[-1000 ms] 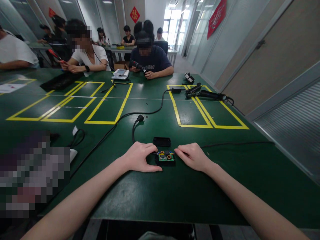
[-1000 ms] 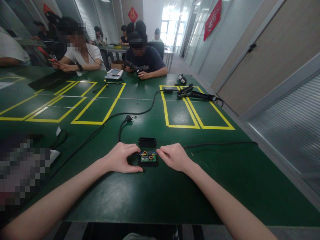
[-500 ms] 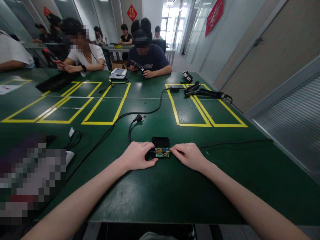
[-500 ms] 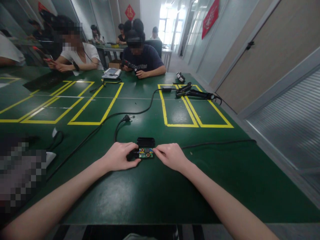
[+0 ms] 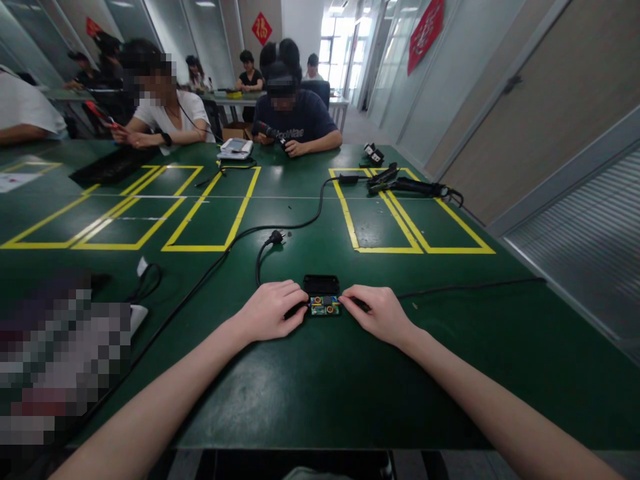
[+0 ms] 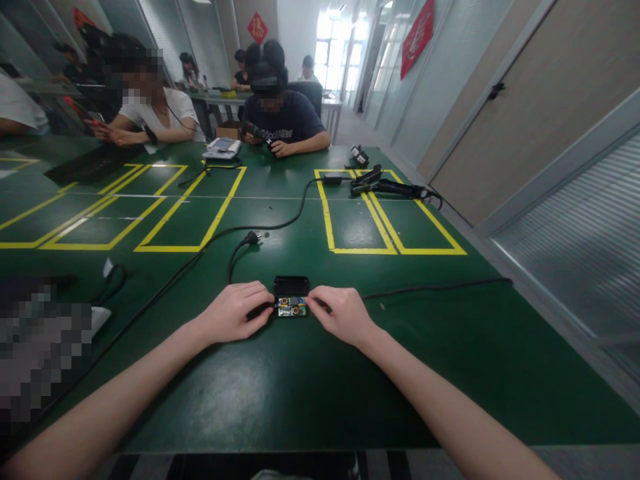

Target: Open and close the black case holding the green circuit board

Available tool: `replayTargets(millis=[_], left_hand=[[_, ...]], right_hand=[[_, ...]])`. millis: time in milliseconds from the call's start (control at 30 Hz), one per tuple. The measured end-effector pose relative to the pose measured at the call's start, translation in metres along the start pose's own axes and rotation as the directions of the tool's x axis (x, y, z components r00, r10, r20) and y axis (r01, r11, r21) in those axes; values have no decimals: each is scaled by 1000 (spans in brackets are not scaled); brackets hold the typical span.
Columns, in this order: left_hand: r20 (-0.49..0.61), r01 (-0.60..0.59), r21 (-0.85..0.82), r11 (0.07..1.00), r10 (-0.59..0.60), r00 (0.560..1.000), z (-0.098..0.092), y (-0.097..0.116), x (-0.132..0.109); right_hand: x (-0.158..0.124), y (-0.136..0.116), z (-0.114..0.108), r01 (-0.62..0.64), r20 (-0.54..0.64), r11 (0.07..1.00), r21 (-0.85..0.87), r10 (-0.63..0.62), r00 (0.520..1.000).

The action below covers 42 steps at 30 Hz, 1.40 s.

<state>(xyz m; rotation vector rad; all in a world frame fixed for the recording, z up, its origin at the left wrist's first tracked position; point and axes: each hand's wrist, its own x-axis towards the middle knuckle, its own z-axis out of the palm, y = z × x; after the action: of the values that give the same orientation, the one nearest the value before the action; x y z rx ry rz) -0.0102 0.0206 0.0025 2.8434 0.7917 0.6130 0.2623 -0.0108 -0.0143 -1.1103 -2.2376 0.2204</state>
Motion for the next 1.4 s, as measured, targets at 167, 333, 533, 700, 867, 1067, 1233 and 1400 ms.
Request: replayTargets(millis=[167, 333, 533, 700, 867, 1067, 1233, 1400], left_hand=[[-27, -31, -18, 999, 30, 999, 4, -1, -1], [-42, -29, -37, 999, 28, 999, 4, -2, -2], [0, 22, -81, 996, -22, 1000, 4, -1, -3], [-3, 25, -112, 993, -25, 1000, 5, -1, -4], [14, 43, -125, 991, -41, 999, 5, -1, -3], [-11, -2, -104, 995, 0, 1000, 4, -2, -1], [-34, -2, -117, 993, -2, 999, 7, -5, -2], [-55, 52, -172, 984, -62, 997, 10, -4, -2]], right_hand=[[0, -2, 5, 33, 7, 999, 18, -33, 999], [1, -2, 9, -11, 37, 1000, 25, 10, 999], [1, -1, 3, -42, 60, 999, 22, 40, 997], [1, 0, 0, -44, 61, 998, 33, 42, 997], [2, -1, 0, -59, 80, 998, 27, 56, 995], [4, -3, -1, -49, 86, 998, -41, 52, 995], [7, -5, -2, 6, 79, 998, -64, -1, 997], [8, -2, 2, -54, 111, 994, -92, 64, 992]])
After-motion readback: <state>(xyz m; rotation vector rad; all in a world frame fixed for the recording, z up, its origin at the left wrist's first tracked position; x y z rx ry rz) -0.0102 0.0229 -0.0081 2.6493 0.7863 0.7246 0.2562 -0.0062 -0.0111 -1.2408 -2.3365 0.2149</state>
